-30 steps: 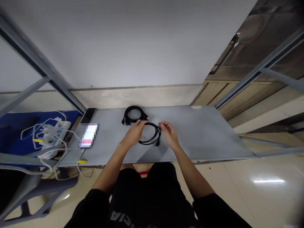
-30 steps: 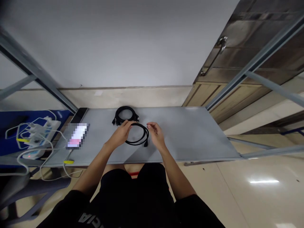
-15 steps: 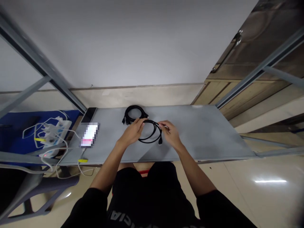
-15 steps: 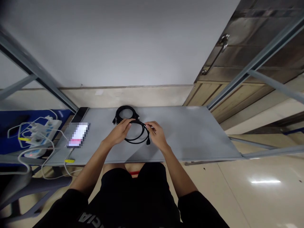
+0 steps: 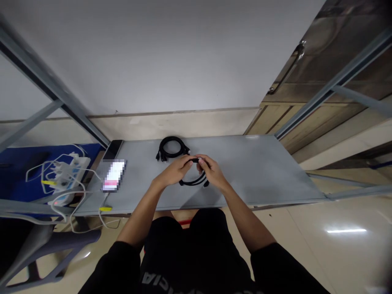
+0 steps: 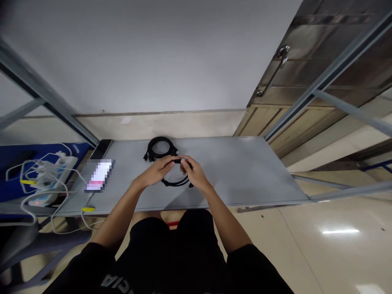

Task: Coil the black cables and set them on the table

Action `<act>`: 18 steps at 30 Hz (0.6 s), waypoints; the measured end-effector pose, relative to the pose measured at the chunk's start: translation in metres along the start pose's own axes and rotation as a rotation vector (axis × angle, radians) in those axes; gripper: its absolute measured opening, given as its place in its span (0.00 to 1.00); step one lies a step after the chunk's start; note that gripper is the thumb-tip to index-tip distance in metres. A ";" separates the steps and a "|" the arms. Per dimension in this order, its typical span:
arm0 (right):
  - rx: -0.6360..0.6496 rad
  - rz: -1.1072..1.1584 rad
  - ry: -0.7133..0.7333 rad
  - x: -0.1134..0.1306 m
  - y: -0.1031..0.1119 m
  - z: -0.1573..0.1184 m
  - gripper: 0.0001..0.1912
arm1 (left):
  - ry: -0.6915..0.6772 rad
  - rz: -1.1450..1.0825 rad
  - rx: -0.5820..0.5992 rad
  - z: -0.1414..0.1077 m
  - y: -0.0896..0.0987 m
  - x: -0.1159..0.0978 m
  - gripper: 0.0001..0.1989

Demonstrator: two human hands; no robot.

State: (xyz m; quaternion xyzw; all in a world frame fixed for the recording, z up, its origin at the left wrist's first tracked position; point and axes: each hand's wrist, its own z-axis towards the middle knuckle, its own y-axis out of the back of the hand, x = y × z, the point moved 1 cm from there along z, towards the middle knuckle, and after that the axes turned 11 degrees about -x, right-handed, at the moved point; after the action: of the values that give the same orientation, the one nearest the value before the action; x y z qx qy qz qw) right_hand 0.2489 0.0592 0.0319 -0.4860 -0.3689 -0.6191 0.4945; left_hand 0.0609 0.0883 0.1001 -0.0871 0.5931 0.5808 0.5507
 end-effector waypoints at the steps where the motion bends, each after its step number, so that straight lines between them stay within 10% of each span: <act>1: 0.010 0.043 -0.066 -0.003 -0.002 0.000 0.27 | 0.006 0.000 0.004 -0.002 0.000 0.002 0.20; 7: -0.178 0.233 -0.231 -0.013 -0.003 0.005 0.30 | 0.169 0.300 0.011 -0.017 0.001 0.018 0.20; 13: 0.031 0.205 -0.359 -0.018 0.001 0.004 0.32 | 0.266 0.528 0.044 -0.028 -0.005 0.027 0.16; 18: -0.034 0.134 -0.294 -0.027 -0.011 0.000 0.38 | 0.238 0.172 -0.165 -0.024 -0.029 0.056 0.22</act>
State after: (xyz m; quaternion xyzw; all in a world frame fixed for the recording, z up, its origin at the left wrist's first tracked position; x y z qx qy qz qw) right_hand 0.2393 0.0689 0.0060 -0.6034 -0.3933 -0.5129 0.4670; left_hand 0.0484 0.0905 0.0336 -0.1492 0.6098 0.6581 0.4157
